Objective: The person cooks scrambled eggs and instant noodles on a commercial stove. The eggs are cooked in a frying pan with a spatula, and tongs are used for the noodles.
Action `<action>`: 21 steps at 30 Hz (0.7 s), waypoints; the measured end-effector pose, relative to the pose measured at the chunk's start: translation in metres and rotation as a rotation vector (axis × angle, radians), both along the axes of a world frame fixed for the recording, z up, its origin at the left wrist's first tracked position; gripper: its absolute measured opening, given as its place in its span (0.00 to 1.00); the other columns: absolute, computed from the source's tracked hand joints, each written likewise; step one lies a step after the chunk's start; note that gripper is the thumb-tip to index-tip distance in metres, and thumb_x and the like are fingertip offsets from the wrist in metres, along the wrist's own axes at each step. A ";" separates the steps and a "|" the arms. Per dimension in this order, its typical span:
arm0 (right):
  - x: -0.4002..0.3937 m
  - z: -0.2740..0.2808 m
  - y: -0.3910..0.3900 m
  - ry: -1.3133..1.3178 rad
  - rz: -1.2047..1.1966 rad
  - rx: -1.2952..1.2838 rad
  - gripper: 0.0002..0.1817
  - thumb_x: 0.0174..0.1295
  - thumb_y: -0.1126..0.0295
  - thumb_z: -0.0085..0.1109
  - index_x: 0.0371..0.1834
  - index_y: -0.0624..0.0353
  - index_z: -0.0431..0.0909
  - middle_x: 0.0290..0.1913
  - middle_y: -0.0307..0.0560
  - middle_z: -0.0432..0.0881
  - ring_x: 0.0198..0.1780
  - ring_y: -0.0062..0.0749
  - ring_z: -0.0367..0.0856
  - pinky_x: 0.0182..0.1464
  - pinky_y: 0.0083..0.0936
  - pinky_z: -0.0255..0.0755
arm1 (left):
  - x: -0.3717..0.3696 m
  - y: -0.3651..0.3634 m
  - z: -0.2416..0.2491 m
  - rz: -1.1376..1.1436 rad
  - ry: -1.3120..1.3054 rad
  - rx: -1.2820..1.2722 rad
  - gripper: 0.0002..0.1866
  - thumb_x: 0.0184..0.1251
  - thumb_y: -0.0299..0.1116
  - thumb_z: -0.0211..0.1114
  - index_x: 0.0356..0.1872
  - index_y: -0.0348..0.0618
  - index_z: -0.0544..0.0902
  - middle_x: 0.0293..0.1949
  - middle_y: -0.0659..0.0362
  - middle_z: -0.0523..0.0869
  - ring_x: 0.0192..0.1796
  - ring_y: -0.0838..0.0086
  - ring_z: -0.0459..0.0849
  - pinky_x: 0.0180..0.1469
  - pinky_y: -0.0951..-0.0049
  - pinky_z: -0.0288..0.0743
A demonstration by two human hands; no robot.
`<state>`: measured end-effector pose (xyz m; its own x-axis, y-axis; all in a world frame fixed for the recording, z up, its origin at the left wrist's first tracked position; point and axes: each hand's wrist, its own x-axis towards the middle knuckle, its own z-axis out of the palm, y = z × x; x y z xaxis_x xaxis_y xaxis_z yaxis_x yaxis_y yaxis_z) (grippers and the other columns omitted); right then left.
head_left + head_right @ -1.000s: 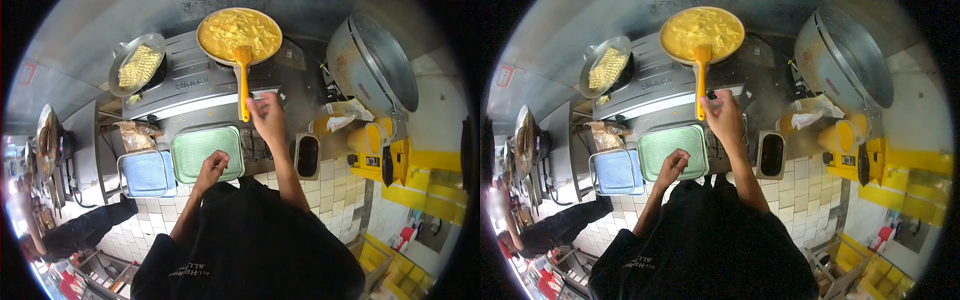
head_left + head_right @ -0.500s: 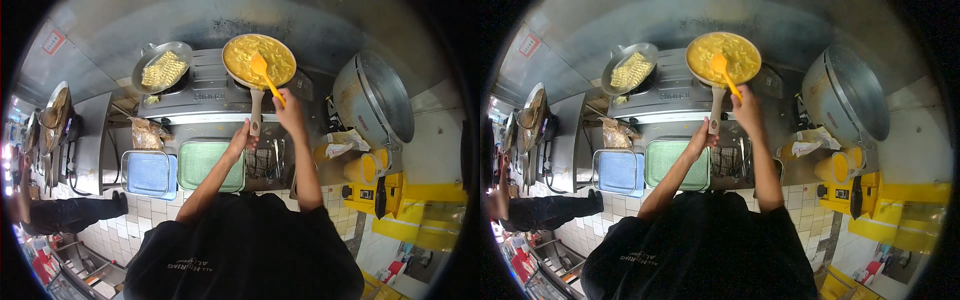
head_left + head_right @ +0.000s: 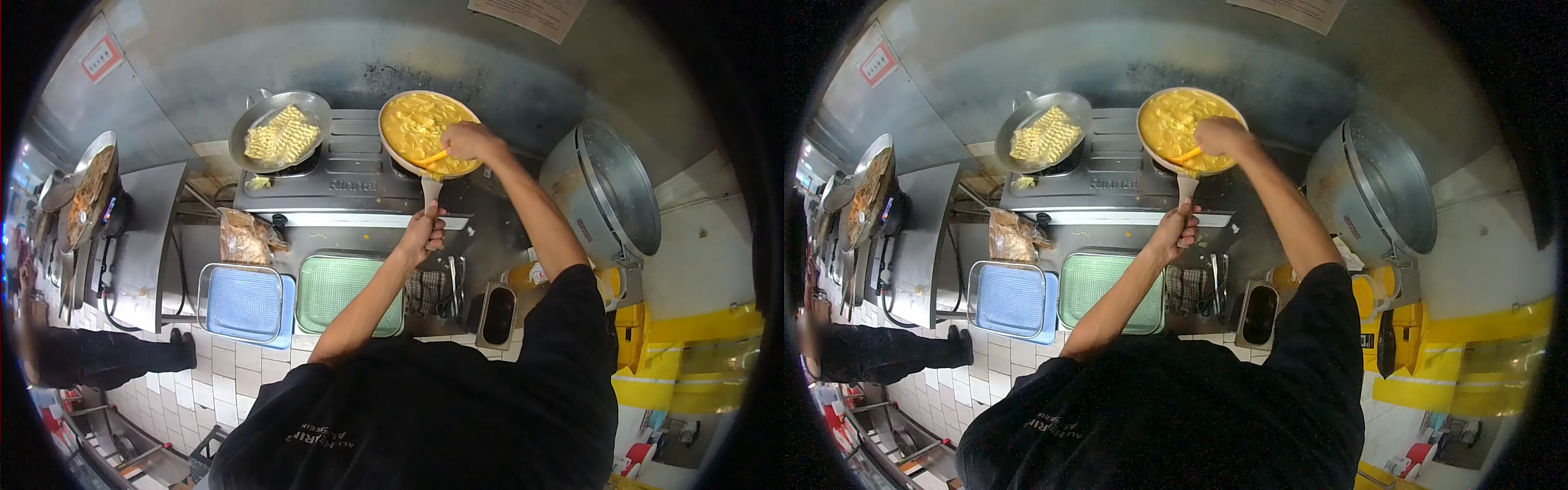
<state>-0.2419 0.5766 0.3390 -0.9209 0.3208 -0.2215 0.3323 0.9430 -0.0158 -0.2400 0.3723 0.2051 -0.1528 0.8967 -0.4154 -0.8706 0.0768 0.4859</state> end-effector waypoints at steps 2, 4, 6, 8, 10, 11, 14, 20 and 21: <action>-0.010 -0.016 -0.023 0.045 -0.036 0.192 0.09 0.56 0.72 0.59 0.37 0.61 0.86 0.40 0.54 0.87 0.43 0.44 0.87 0.44 0.36 0.79 | 0.001 -0.001 0.000 0.017 0.013 -0.005 0.16 0.78 0.48 0.51 0.45 0.44 0.72 0.22 0.68 0.64 0.18 0.86 0.56 0.15 0.84 0.48; -0.016 -0.025 -0.035 0.181 0.057 0.424 0.09 0.56 0.73 0.56 0.32 0.63 0.87 0.37 0.56 0.87 0.43 0.44 0.88 0.43 0.37 0.80 | 0.003 0.001 -0.002 0.035 0.023 -0.015 0.16 0.78 0.48 0.52 0.44 0.44 0.71 0.22 0.68 0.63 0.18 0.86 0.55 0.15 0.85 0.47; -0.019 -0.033 -0.034 0.180 0.028 0.450 0.10 0.57 0.72 0.55 0.33 0.61 0.87 0.36 0.57 0.87 0.42 0.44 0.87 0.44 0.38 0.79 | 0.004 0.000 -0.006 0.035 0.024 -0.003 0.16 0.78 0.48 0.52 0.43 0.45 0.71 0.22 0.68 0.64 0.18 0.86 0.57 0.16 0.84 0.49; -0.025 -0.038 -0.020 0.192 0.000 0.487 0.11 0.57 0.71 0.53 0.33 0.60 0.87 0.36 0.58 0.86 0.40 0.45 0.87 0.45 0.38 0.79 | 0.001 0.002 -0.008 0.037 0.037 0.019 0.16 0.78 0.49 0.52 0.42 0.45 0.70 0.22 0.67 0.65 0.18 0.85 0.58 0.16 0.84 0.51; -0.025 -0.034 0.007 0.278 -0.032 0.482 0.11 0.57 0.71 0.54 0.32 0.60 0.87 0.34 0.59 0.86 0.38 0.47 0.87 0.43 0.40 0.79 | 0.002 0.000 -0.008 0.038 -0.004 0.034 0.16 0.77 0.48 0.54 0.42 0.45 0.71 0.23 0.69 0.64 0.19 0.86 0.57 0.16 0.85 0.49; -0.022 -0.028 0.019 0.280 -0.027 0.488 0.11 0.57 0.71 0.54 0.32 0.60 0.87 0.34 0.59 0.86 0.38 0.47 0.87 0.43 0.40 0.79 | 0.001 0.001 -0.009 0.043 -0.004 0.040 0.16 0.77 0.48 0.54 0.42 0.45 0.71 0.23 0.69 0.64 0.19 0.86 0.57 0.16 0.85 0.49; -0.009 0.025 0.027 0.284 -0.051 0.489 0.10 0.57 0.70 0.55 0.33 0.56 0.87 0.35 0.56 0.86 0.41 0.49 0.86 0.44 0.42 0.77 | -0.001 -0.003 -0.003 0.006 -0.035 0.045 0.15 0.78 0.46 0.54 0.42 0.44 0.72 0.23 0.68 0.65 0.19 0.85 0.59 0.17 0.84 0.55; 0.027 0.109 0.025 0.166 -0.112 0.277 0.08 0.61 0.66 0.60 0.39 0.50 0.87 0.35 0.45 0.86 0.45 0.46 0.84 0.47 0.42 0.75 | -0.013 0.005 0.002 -0.044 -0.015 0.044 0.11 0.78 0.40 0.52 0.45 0.43 0.71 0.21 0.68 0.65 0.18 0.85 0.59 0.17 0.83 0.54; 0.030 0.114 0.022 0.094 -0.127 0.200 0.08 0.60 0.66 0.61 0.40 0.50 0.87 0.37 0.46 0.87 0.45 0.45 0.84 0.47 0.41 0.75 | -0.011 0.006 -0.004 -0.050 -0.019 0.042 0.11 0.78 0.40 0.52 0.45 0.43 0.71 0.21 0.68 0.65 0.18 0.85 0.59 0.17 0.83 0.54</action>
